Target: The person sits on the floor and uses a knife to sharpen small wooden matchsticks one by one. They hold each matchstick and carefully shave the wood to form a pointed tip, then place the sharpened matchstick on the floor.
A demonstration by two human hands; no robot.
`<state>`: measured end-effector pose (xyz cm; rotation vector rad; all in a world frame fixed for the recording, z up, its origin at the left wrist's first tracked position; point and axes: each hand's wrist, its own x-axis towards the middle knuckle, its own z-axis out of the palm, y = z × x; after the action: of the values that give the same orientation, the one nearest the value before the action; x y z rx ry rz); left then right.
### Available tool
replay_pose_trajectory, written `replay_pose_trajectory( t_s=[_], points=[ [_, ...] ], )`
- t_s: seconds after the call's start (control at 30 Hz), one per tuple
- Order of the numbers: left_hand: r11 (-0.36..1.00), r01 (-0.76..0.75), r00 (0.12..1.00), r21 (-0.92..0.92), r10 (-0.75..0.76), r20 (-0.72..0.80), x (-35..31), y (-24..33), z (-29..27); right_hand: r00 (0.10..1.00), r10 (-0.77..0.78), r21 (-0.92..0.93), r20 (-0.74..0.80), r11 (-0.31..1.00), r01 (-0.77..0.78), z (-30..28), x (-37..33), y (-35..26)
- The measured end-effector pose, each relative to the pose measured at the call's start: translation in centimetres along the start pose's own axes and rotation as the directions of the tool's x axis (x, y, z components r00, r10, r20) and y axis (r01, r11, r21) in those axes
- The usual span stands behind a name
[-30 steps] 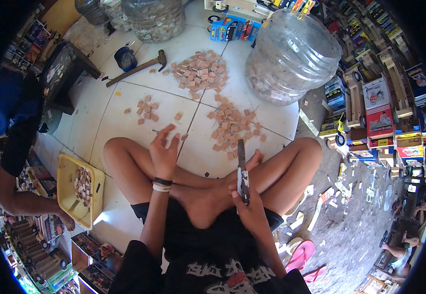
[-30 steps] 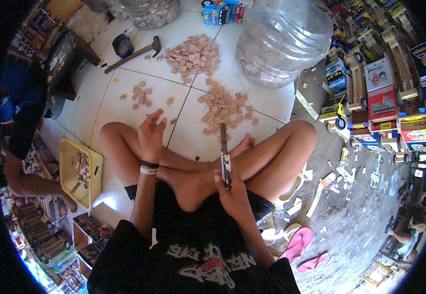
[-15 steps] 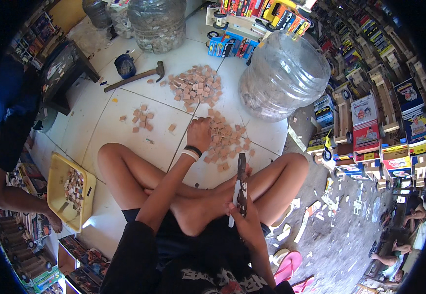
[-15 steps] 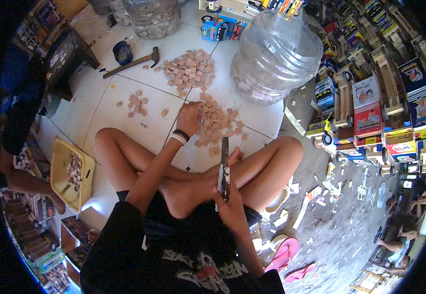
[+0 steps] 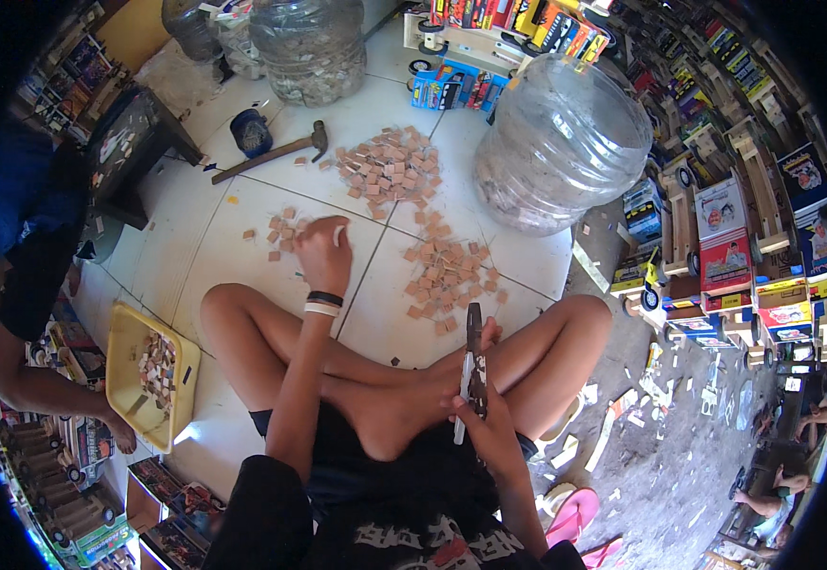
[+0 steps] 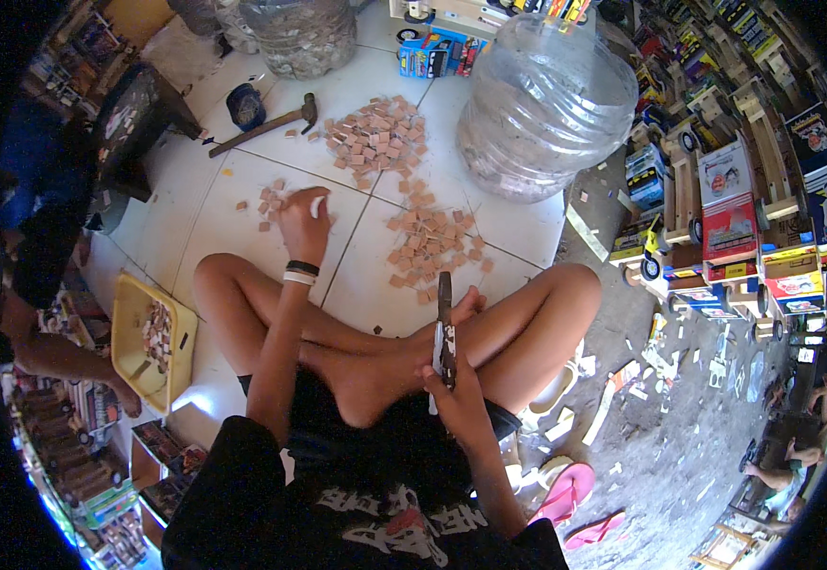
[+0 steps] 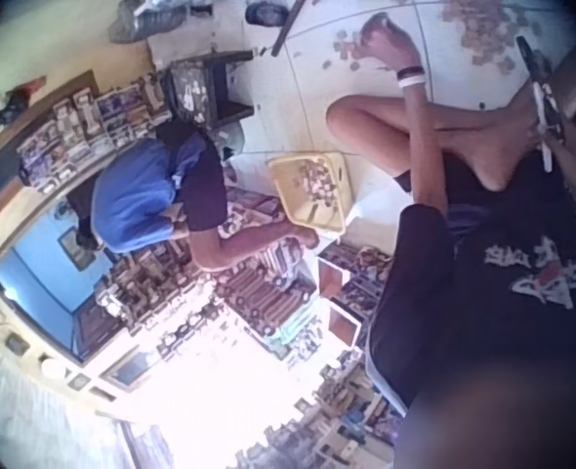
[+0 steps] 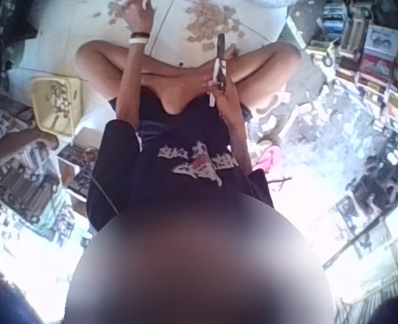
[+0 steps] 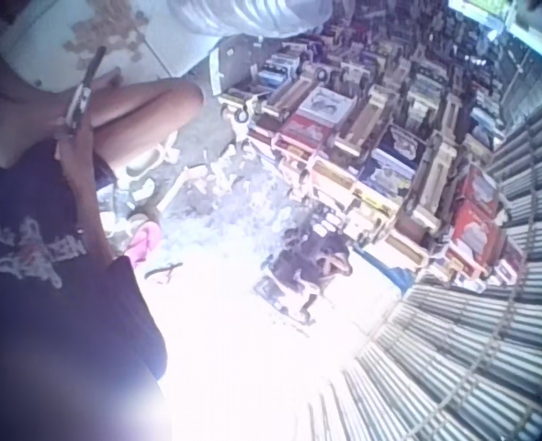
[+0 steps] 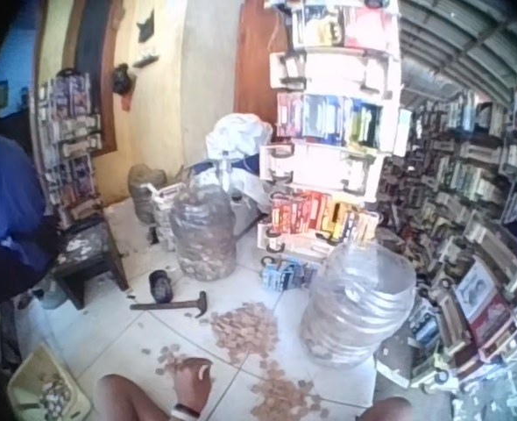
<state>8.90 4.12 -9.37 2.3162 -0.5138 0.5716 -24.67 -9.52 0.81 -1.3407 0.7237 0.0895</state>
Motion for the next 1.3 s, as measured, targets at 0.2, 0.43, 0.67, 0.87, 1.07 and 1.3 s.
replay_pose_trajectory(
  t_s=[0.2, 0.43, 0.67, 0.87, 1.07, 1.3],
  points=[
    [0.947, -0.043, 0.937, -0.318, 0.149, 0.317, -2.1, 4.7, 5.9, 0.997, -0.034, -0.1, 0.062, 0.994, 0.04, 0.3, 1.2, -1.2],
    [0.961, -0.014, 0.869, -0.278, 0.149, 0.472, -1.7, 7.6, 7.3, 0.996, -0.079, -0.024, 0.038, 0.996, 0.08, 0.3, -0.3, -0.3],
    [0.144, 0.64, 0.767, -0.755, -0.168, 0.619, -3.2, 10.6, -1.0, 0.996, -0.088, -0.219, -0.026, 0.973, 0.08, 0.2, -0.4, 0.9],
    [-0.152, 0.63, 0.725, -0.761, -0.237, 0.647, -5.6, 15.1, -6.8, 0.958, -0.286, -0.264, 0.013, 0.923, 0.279, 1.3, 0.7, -0.9],
    [-0.202, 0.623, 0.699, -0.755, -0.289, 0.654, -6.3, 16.8, -8.7, 0.959, -0.282, -0.307, 0.032, 0.91, 0.278, 2.1, 0.5, -2.3],
    [-0.239, 0.639, 0.678, -0.731, -0.274, 0.682, -6.5, 16.8, -9.5, 0.953, -0.303, -0.271, 0.024, 0.915, 0.298, 2.4, 0.3, -1.9]
  ],
)
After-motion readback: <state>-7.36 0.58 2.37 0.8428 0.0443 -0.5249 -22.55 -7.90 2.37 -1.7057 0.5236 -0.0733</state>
